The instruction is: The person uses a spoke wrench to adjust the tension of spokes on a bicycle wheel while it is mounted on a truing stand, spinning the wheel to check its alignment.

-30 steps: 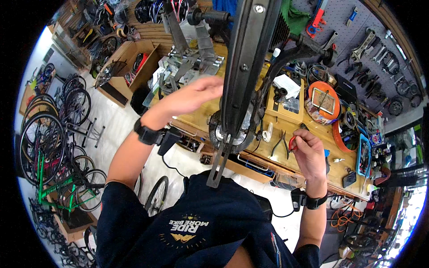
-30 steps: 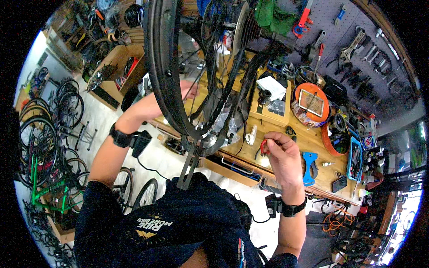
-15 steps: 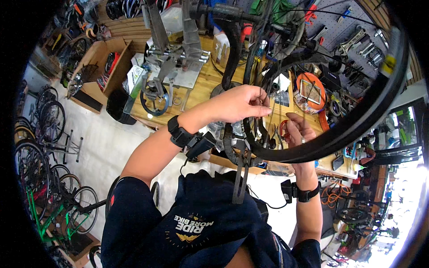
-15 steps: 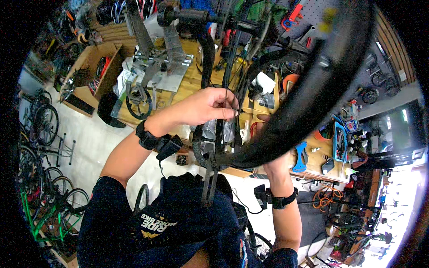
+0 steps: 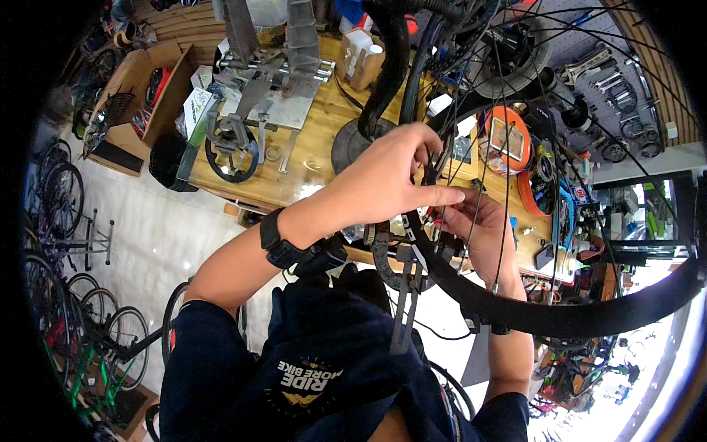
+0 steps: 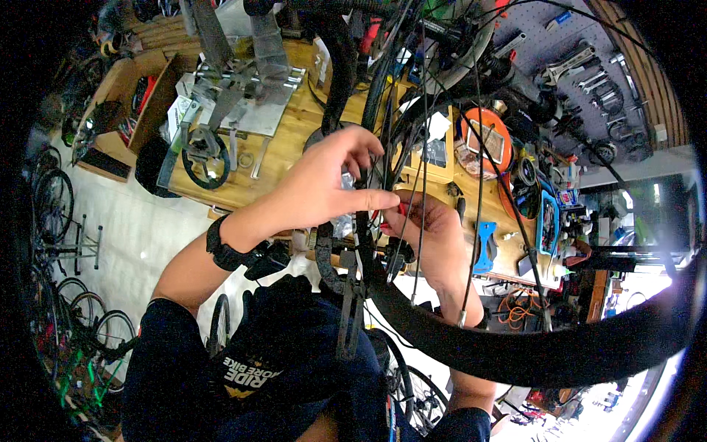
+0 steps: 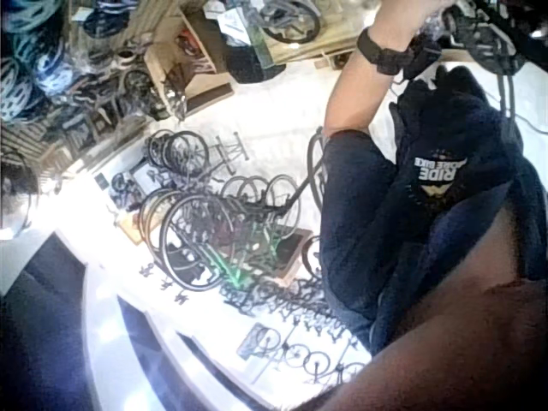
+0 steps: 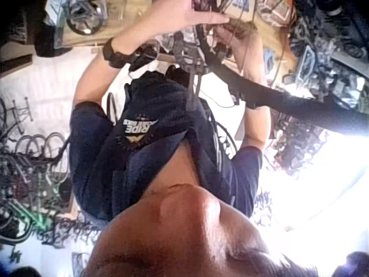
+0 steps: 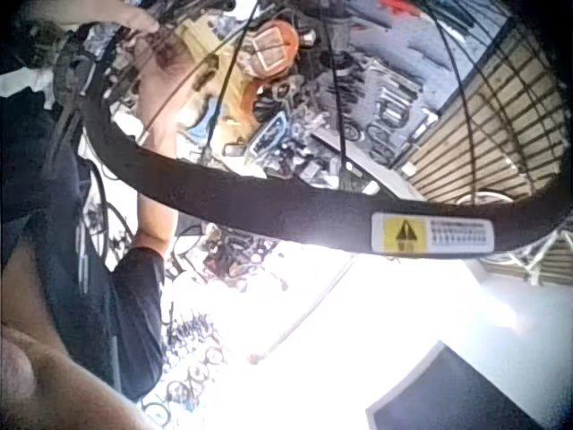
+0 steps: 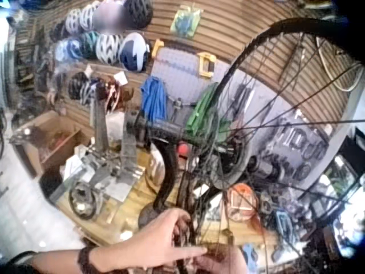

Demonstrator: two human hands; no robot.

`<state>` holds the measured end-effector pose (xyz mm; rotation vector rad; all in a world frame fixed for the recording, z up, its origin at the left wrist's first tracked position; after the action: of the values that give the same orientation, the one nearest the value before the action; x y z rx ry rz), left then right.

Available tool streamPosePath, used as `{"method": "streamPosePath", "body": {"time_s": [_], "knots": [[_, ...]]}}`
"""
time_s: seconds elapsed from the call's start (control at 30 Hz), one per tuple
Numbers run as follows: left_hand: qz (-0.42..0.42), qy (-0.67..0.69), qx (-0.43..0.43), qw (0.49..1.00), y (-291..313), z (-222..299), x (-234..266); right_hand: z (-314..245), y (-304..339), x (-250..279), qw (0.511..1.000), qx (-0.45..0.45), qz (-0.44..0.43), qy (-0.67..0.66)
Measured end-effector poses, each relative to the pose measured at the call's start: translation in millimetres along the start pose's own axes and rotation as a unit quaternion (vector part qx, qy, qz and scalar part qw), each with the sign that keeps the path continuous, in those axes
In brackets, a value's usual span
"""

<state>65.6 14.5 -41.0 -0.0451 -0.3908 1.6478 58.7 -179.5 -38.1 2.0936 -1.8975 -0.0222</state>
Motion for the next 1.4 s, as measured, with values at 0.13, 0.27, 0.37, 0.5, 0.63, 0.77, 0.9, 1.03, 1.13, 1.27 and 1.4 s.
{"method": "streamPosePath", "body": {"time_s": [0.13,0.27,0.37,0.5,0.63,0.77,0.9,1.03,1.13,1.27,1.4], "knots": [[0.015,-0.004,0.006,1.0,2.5,-7.6,-0.6,-5.1,1.8,-4.2,0.999,0.029,0.005,0.045],[-0.078,0.052,0.049,0.994,-1.4,-10.8,-7.3,-9.5,4.3,-10.1,0.99,0.111,0.002,0.084],[-0.076,0.059,0.059,0.994,-0.8,-11.6,-8.3,-4.1,0.0,-13.3,0.977,0.155,0.021,0.142],[-0.073,0.066,0.055,0.994,0.0,-9.9,-8.6,2.9,-3.1,-21.5,0.974,0.176,0.05,0.135],[-0.061,0.045,0.045,0.996,0.4,-11.7,-7.3,-2.8,5.3,-25.2,0.958,0.211,0.062,0.186],[-0.077,0.046,0.056,0.994,-1.2,-10.7,-10.7,0.5,10.4,-25.9,0.942,0.266,0.085,0.184],[-0.081,0.053,0.074,0.993,-0.3,-10.4,-9.2,-8.1,2.1,-23.8,0.933,0.29,0.028,0.212],[-0.087,0.074,0.074,0.991,-2.8,-16.1,-11.6,-7.3,0.4,-23.3,0.938,0.255,0.052,0.231],[-0.087,0.085,0.069,0.99,-3.8,-14.8,-13.2,-13.2,5.3,-29.4,0.928,0.289,0.054,0.23],[-0.085,0.083,0.074,0.99,-2.1,-15.6,-13.0,-14.9,7.3,-31.6,0.912,0.293,0.053,0.283],[-0.095,0.091,0.067,0.989,-2.6,-15.7,-13.9,-12.9,1.6,-29.9,0.888,0.332,0.038,0.316]]}}
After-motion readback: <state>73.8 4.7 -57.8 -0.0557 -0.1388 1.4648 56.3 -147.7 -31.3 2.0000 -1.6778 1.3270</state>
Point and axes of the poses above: each hand's wrist, its own y-axis away from the middle knuckle, its own x-axis out of the back of the hand, z = x × y, the point moved 3 cm from there along -y, towards the middle knuckle, and after that the axes turned 15 degrees about z, right-handed, at the moved point
